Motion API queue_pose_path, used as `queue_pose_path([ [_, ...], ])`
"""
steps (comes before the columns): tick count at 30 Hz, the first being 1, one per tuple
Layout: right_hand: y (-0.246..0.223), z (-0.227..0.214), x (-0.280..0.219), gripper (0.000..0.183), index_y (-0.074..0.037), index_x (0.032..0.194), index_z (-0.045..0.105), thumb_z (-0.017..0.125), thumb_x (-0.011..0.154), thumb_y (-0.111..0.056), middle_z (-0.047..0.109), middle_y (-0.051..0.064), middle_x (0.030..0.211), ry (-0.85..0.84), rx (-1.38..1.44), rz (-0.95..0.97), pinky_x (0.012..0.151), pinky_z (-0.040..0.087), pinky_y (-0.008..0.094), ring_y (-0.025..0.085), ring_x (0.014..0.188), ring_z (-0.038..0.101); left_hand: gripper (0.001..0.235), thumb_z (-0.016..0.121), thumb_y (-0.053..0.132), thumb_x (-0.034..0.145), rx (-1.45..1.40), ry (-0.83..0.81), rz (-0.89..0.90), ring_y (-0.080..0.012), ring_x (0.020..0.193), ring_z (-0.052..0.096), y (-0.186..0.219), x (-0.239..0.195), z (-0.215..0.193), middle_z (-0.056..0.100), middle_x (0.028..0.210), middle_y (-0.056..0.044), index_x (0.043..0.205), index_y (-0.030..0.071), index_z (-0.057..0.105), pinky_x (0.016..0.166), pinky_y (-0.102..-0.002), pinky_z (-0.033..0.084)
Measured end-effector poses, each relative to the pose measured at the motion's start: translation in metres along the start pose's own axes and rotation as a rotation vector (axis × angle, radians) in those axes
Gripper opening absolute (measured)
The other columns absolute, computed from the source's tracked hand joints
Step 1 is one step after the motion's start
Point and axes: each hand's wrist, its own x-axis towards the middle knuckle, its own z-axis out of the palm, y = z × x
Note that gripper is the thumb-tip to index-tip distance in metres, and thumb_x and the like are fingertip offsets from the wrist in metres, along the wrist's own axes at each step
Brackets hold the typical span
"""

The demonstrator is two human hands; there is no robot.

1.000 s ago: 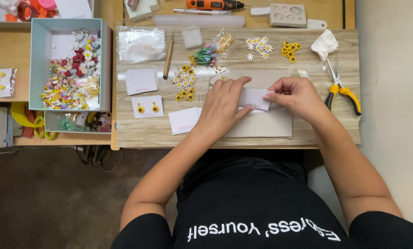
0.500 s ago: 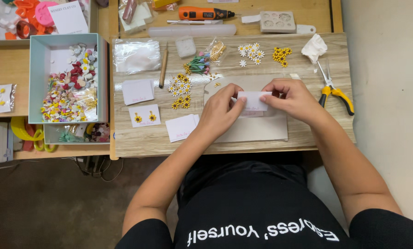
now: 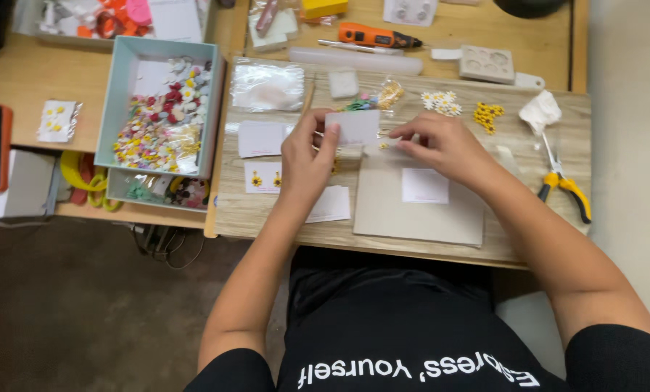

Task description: The person assembles flower-shaped earrings by hand. They pick up small flower charms and earring posts, attach the charms to the posts, and place the finished earrings onto small white display cards. The person repeats this process for multiple pairs of earrings.

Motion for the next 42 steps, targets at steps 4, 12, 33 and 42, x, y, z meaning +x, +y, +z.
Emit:
queue_pose_path([
  [4, -0.011, 0.036, 0.038, 0.019, -0.017, 0.113, 0.078, 0.073, 0.095, -0.019, 0.074, 0.008, 0.098, -0.115, -0.142, -0.095, 0.072, 0.056, 0.041, 0.030, 0.083, 0.070, 0.014, 0.058, 0.021, 0.102, 0.080, 0.152, -0.005, -0.0232, 0.067, 0.070, -0.014, 0.005, -0.035, 0.069, 0.087, -0.010, 0.111, 0.013, 0.065, 0.058, -0.033, 0.056],
  [12, -0.023, 0.073, 0.073, 0.017, -0.019, 0.109, 0.072, 0.070, 0.094, -0.027, 0.068, 0.006, 0.103, -0.284, -0.470, -0.311, 0.076, 0.059, 0.043, 0.031, 0.098, 0.070, 0.016, 0.057, 0.025, 0.102, 0.149, 0.303, -0.019, -0.0258, 0.067, 0.072, -0.034, 0.001, -0.070, 0.067, 0.088, -0.009, 0.110, 0.014, 0.066, 0.056, -0.035, 0.056],
  [33, 0.006, 0.030, 0.052, 0.031, -0.005, 0.107, 0.063, 0.083, 0.084, -0.004, 0.069, 0.007, 0.082, -0.185, 0.524, 0.178, 0.053, 0.046, 0.016, 0.009, 0.064, 0.061, 0.025, 0.064, 0.024, 0.093, -0.040, -0.106, 0.036, -0.0165, 0.086, 0.065, -0.023, -0.009, 0.010, 0.061, 0.102, 0.000, 0.115, 0.028, 0.074, 0.085, -0.035, 0.057],
  [42, 0.019, -0.008, -0.006, 0.031, -0.005, 0.101, 0.058, 0.082, 0.081, -0.001, 0.069, 0.011, 0.085, 0.050, 0.700, 0.316, 0.039, 0.039, 0.017, 0.009, 0.047, 0.057, 0.019, 0.072, 0.036, 0.093, -0.146, -0.275, 0.030, -0.0185, 0.081, 0.065, -0.001, -0.008, 0.063, 0.061, 0.098, -0.003, 0.106, 0.023, 0.075, 0.078, -0.033, 0.055],
])
